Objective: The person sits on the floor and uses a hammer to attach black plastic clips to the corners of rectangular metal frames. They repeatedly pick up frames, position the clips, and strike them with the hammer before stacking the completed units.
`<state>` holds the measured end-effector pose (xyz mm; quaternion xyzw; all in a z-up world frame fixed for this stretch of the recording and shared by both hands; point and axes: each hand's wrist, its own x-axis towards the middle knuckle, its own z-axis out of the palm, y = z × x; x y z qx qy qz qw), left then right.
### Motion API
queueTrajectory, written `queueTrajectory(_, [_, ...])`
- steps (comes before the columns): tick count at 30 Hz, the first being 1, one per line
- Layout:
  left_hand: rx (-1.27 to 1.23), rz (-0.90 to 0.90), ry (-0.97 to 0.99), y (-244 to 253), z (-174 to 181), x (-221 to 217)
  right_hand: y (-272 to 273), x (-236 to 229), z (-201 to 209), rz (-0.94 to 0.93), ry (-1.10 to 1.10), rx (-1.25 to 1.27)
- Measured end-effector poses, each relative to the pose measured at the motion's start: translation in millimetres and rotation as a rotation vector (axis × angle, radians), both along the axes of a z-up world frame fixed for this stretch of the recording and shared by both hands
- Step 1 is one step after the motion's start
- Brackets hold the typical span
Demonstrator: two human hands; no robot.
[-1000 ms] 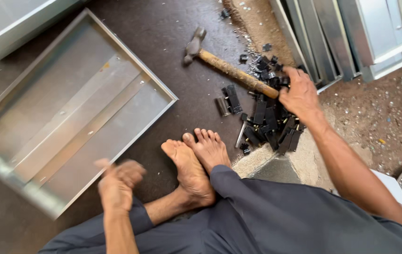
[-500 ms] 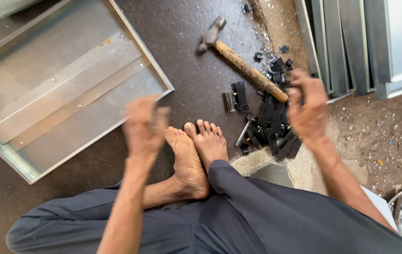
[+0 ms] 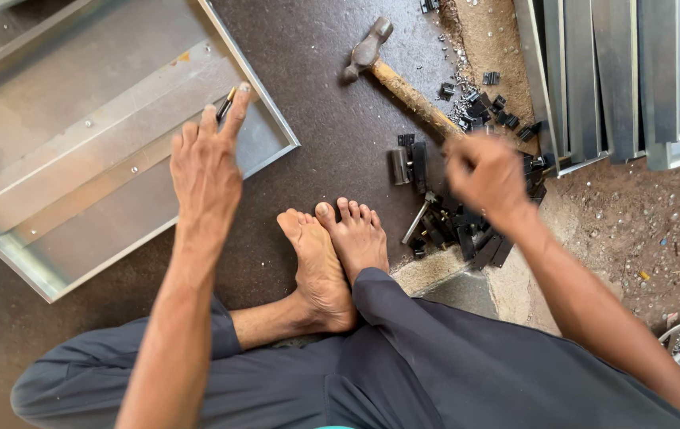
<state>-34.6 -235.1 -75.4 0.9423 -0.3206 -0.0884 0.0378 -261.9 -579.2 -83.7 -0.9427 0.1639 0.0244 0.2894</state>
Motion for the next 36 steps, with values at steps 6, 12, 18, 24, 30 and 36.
queueTrajectory(6, [-0.322,0.038,-0.019,11.7,-27.6,2.8,-40.3,46.8,-32.0,0.098,-0.291,-0.331])
queueTrajectory(12, [-0.666,0.206,0.092,19.2,-60.9,-2.9,-72.0,45.8,-64.8,0.054,0.002,-0.337])
queueTrajectory(18, [-0.736,0.329,0.238,36.4,-62.3,-36.8,-80.1,36.3,-79.9,0.049,-0.081,-0.391])
queueTrajectory(24, [-0.803,0.195,0.197,40.7,-59.4,-75.1,-75.9,29.6,-84.3,-0.05,-0.321,-0.168])
queueTrajectory(30, [-0.783,0.078,-0.01,26.6,-46.0,-42.7,-17.7,76.7,-53.8,0.078,-0.475,-0.203])
queueTrajectory(36, [-0.768,0.044,-0.121,3.6,-63.0,80.1,49.9,170.2,-24.7,0.17,-0.468,0.027])
